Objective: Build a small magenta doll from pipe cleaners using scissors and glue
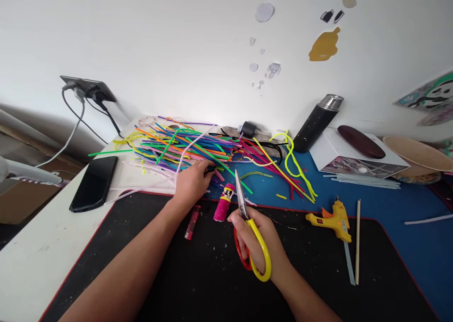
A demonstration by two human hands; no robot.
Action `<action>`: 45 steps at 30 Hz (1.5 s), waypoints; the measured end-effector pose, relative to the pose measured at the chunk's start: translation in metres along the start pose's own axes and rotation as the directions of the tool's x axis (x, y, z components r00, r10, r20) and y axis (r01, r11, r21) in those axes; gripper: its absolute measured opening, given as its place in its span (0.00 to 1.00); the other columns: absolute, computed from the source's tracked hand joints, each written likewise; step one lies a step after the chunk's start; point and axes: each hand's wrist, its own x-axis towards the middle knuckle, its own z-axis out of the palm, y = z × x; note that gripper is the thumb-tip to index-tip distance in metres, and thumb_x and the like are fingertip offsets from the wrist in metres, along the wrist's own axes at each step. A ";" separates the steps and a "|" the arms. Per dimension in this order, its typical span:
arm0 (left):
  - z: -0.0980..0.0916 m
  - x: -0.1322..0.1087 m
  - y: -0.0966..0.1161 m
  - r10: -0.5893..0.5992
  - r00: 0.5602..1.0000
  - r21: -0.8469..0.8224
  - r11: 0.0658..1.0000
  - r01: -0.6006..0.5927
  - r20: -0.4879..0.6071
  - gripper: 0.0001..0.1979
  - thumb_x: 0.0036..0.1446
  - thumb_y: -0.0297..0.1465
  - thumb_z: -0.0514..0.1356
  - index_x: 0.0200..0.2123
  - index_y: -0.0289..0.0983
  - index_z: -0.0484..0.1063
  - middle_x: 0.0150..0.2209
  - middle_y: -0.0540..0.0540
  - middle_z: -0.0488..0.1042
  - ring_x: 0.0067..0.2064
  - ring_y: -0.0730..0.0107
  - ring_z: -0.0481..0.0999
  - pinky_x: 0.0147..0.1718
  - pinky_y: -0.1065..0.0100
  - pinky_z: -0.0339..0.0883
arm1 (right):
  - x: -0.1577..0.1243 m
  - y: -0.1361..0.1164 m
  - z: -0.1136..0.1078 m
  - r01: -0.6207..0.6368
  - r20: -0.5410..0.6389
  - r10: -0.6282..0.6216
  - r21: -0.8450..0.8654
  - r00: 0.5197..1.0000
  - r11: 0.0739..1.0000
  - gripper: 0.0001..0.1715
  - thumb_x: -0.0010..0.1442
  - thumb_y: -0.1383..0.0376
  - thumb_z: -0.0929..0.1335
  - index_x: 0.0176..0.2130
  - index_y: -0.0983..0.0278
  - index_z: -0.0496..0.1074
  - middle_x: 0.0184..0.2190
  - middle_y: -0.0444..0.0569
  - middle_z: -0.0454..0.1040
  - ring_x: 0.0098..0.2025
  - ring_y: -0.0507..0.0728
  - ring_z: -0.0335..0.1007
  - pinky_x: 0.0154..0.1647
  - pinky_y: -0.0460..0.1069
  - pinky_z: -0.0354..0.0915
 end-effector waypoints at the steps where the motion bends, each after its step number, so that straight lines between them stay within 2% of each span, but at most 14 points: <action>1: 0.000 0.000 0.000 -0.004 1.000 -0.001 1.000 0.004 0.001 0.12 0.71 0.36 0.63 0.54 0.44 0.82 0.51 0.45 0.87 0.49 0.53 0.86 0.40 0.63 0.71 | -0.001 0.000 0.000 -0.006 0.002 0.006 -0.002 1.000 1.000 0.30 0.70 0.38 0.69 0.40 0.62 0.73 0.13 0.34 0.62 0.12 0.50 0.58 0.14 0.43 0.57; 8: 0.000 0.000 0.000 0.000 1.000 -0.050 0.999 0.000 0.010 0.07 0.68 0.32 0.64 0.46 0.44 0.82 0.49 0.46 0.87 0.49 0.53 0.85 0.39 0.64 0.69 | -0.003 0.001 0.002 0.008 0.039 -0.006 -0.039 0.999 0.999 0.28 0.71 0.40 0.69 0.38 0.61 0.73 0.14 0.34 0.62 0.13 0.49 0.57 0.15 0.42 0.56; 13: 0.001 0.003 -0.004 -0.017 1.000 -0.157 0.987 0.016 -0.009 0.07 0.66 0.32 0.63 0.43 0.42 0.82 0.45 0.45 0.87 0.46 0.53 0.85 0.40 0.63 0.69 | -0.003 0.001 0.002 0.000 0.026 0.002 -0.057 1.000 0.998 0.28 0.71 0.39 0.68 0.39 0.61 0.73 0.14 0.35 0.62 0.13 0.49 0.57 0.14 0.42 0.56; 18: -0.014 0.004 -0.011 -0.076 0.994 -0.326 0.944 0.048 -0.074 0.08 0.64 0.36 0.62 0.40 0.42 0.81 0.41 0.46 0.86 0.42 0.58 0.83 0.42 0.63 0.71 | -0.005 -0.004 0.001 0.005 0.009 -0.005 -0.030 1.000 1.000 0.29 0.70 0.38 0.69 0.39 0.61 0.73 0.14 0.35 0.63 0.13 0.49 0.57 0.15 0.42 0.56; 22: -0.029 -0.002 -0.008 -0.100 0.991 -0.454 0.890 0.047 -0.093 0.12 0.63 0.41 0.63 0.39 0.40 0.81 0.38 0.46 0.84 0.36 0.61 0.79 0.38 0.64 0.70 | -0.007 -0.013 -0.001 -0.013 -0.019 0.013 0.022 1.000 1.000 0.30 0.71 0.38 0.69 0.40 0.62 0.74 0.13 0.34 0.62 0.13 0.49 0.57 0.16 0.42 0.58; 24: -0.034 -0.007 -0.002 -0.074 0.997 -0.587 0.808 0.044 -0.027 0.14 0.61 0.44 0.66 0.38 0.40 0.80 0.35 0.47 0.82 0.34 0.64 0.77 0.35 0.66 0.69 | -0.008 -0.016 -0.002 0.001 -0.050 0.001 0.035 0.999 0.999 0.29 0.71 0.39 0.69 0.41 0.63 0.74 0.13 0.35 0.63 0.13 0.49 0.58 0.17 0.43 0.59; 26: -0.037 -0.014 0.006 -0.061 0.991 -0.803 0.582 0.129 0.115 0.16 0.57 0.46 0.72 0.35 0.39 0.79 0.32 0.49 0.79 0.29 0.69 0.72 0.30 0.68 0.64 | -0.007 -0.018 -0.004 0.018 -0.070 -0.015 0.046 0.997 0.999 0.29 0.71 0.40 0.69 0.41 0.63 0.74 0.12 0.35 0.63 0.13 0.49 0.58 0.17 0.43 0.60; 27: -0.038 -0.018 0.011 -0.063 0.981 -0.857 0.477 0.193 0.186 0.18 0.53 0.46 0.75 0.33 0.38 0.78 0.30 0.50 0.76 0.26 0.73 0.67 0.26 0.69 0.59 | -0.006 -0.018 -0.005 0.025 -0.079 -0.021 0.052 0.997 0.998 0.29 0.71 0.40 0.69 0.41 0.64 0.74 0.12 0.35 0.64 0.13 0.50 0.59 0.17 0.43 0.60; 29: -0.039 -0.026 0.021 -0.055 0.948 -0.892 0.325 0.315 0.314 0.22 0.46 0.46 0.79 0.33 0.37 0.78 0.27 0.54 0.72 0.22 0.79 0.57 0.21 0.71 0.48 | -0.004 -0.016 -0.007 0.035 -0.106 -0.028 0.063 0.994 0.997 0.28 0.70 0.41 0.70 0.41 0.63 0.74 0.12 0.35 0.64 0.12 0.50 0.59 0.16 0.44 0.60; 32: -0.042 -0.037 0.035 0.005 0.894 -0.872 0.223 0.436 0.448 0.24 0.42 0.45 0.82 0.32 0.37 0.78 0.24 0.56 0.67 0.21 0.81 0.52 0.20 0.72 0.42 | 0.000 -0.014 -0.009 0.042 -0.154 -0.029 0.082 0.988 0.996 0.26 0.70 0.42 0.71 0.42 0.63 0.74 0.12 0.35 0.64 0.13 0.50 0.60 0.16 0.43 0.61; 37: -0.040 -0.049 0.047 0.053 0.848 -0.840 0.188 0.510 0.527 0.24 0.41 0.44 0.83 0.32 0.37 0.78 0.26 0.55 0.69 0.23 0.79 0.57 0.22 0.72 0.50 | 0.003 -0.014 -0.009 0.038 -0.198 -0.021 0.083 0.980 0.996 0.25 0.68 0.43 0.72 0.43 0.63 0.75 0.12 0.34 0.64 0.12 0.50 0.60 0.15 0.43 0.60; 45: -0.034 -0.056 0.050 0.154 0.820 -0.818 0.294 0.494 0.551 0.22 0.46 0.44 0.80 0.34 0.36 0.79 0.30 0.52 0.73 0.30 0.73 0.66 0.31 0.69 0.59 | 0.003 -0.015 -0.009 0.027 -0.176 -0.016 0.063 0.984 0.998 0.25 0.67 0.43 0.72 0.43 0.62 0.74 0.12 0.35 0.66 0.12 0.52 0.62 0.14 0.44 0.63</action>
